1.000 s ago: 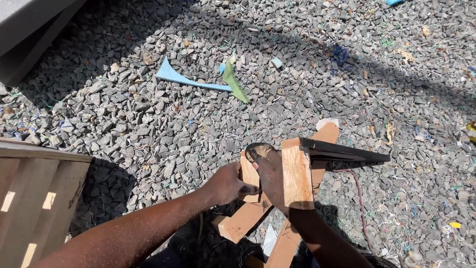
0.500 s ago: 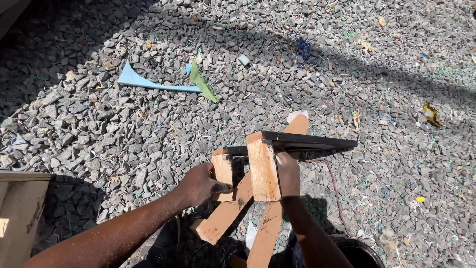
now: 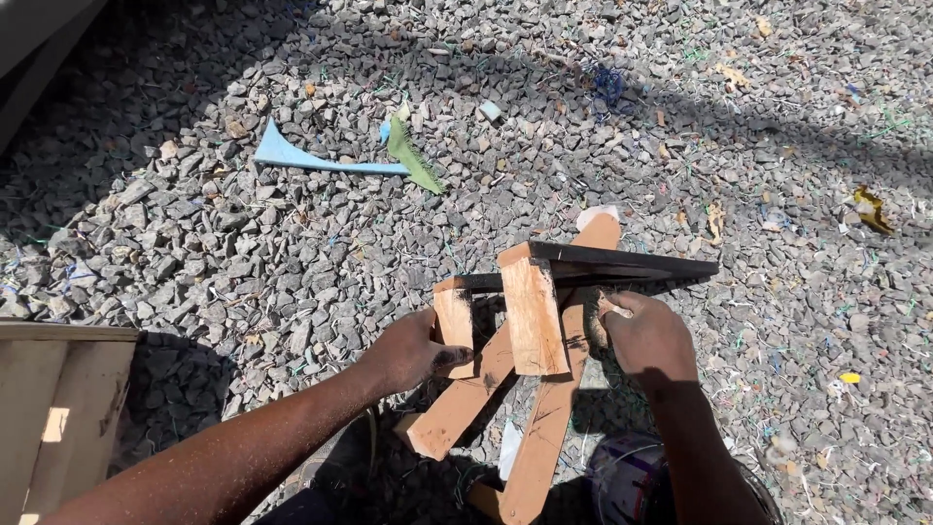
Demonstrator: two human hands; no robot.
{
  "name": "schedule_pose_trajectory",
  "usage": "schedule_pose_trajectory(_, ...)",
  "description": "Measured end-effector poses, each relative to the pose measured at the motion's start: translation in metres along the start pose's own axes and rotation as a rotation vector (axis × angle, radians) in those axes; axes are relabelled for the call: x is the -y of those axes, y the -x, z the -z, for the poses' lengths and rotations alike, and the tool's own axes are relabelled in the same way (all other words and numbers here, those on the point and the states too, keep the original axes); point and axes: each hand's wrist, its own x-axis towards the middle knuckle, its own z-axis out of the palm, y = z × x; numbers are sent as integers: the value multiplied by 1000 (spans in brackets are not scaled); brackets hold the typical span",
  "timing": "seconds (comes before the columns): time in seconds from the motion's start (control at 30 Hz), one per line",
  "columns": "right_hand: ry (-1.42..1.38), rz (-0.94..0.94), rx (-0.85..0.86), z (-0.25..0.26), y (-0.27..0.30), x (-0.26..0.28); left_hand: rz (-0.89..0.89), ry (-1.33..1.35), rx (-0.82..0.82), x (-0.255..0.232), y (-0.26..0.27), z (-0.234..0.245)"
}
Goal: The person paints a wooden letter 'A' with black paint using a brush. They dip the brush into a paint can and apply the paint to the letter's surface, flipping the letter to paint different sides.
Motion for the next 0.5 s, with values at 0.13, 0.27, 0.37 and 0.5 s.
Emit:
schedule_pose_trajectory(0.13, -122, -25, -81, 58, 54, 16, 10, -270, -88, 55, -47, -19)
schedule_pose_trajectory(0.27, -641, 369, -170, 95, 111, 96, 27, -210, -70, 28, -31, -21)
schedule_pose_trajectory(0.37, -583, 593, -27, 91, 110, 117, 40, -232, -55, 33, -33, -22)
schedule_pose_trajectory(0.5, -501, 705, 120, 70, 90, 109, 35, -467, -74, 11, 0, -1)
